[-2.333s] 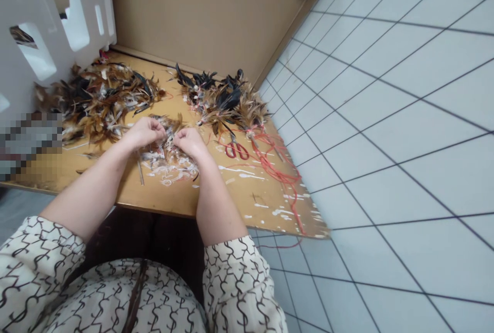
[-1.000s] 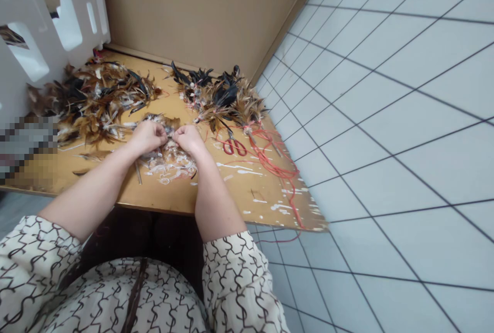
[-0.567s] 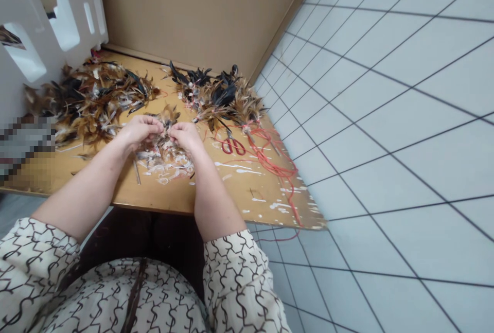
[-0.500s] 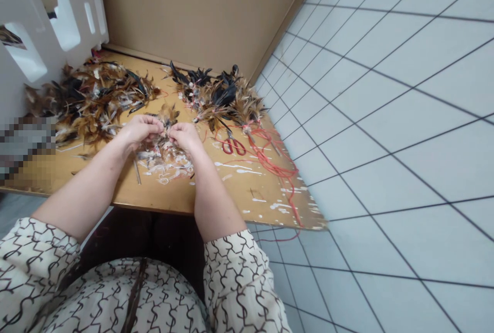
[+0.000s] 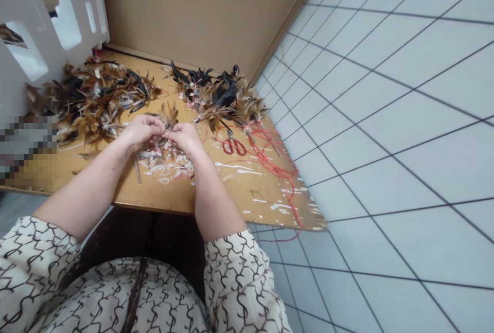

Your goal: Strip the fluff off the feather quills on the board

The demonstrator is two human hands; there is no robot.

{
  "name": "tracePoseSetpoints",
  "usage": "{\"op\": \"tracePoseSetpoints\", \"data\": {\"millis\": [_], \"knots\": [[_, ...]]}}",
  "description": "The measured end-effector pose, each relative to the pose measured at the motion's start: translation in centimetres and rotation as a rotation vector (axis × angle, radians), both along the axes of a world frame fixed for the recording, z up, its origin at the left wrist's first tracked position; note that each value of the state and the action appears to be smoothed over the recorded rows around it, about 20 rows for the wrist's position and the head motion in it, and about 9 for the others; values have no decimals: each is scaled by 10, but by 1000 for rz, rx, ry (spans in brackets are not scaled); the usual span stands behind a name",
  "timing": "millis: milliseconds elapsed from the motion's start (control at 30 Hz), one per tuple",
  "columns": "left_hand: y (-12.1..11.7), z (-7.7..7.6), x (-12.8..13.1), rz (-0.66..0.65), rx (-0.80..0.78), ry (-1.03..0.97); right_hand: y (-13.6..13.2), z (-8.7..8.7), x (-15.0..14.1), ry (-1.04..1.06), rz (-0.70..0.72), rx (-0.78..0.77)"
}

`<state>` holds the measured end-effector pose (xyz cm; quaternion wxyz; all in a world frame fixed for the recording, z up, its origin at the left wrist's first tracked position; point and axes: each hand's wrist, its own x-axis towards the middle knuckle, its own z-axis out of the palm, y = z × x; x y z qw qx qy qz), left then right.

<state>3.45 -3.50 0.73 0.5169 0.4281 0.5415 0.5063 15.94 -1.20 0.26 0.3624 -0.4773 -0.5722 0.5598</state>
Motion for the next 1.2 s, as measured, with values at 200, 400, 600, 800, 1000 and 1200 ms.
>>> {"op": "tracePoseSetpoints", "data": {"millis": [200,400,600,800,1000,1200], "knots": [[0,2,-1,14,3,-40,-2,5,-2,-54,-48,11],[-2,8,-2,83,-35,-122,-2,7,-1,-12,-112,-3],[-1,6,0,56,-39,-123,-1,4,-1,25,-31,-10],[-4,6,3,40,-43,-80,-1,2,-1,32,2,-5],[-4,6,3,35,-35,-53,-1,2,0,60,30,-12],[-4,7,0,23,-25,-118,2,0,4,131,120,-13]]}}
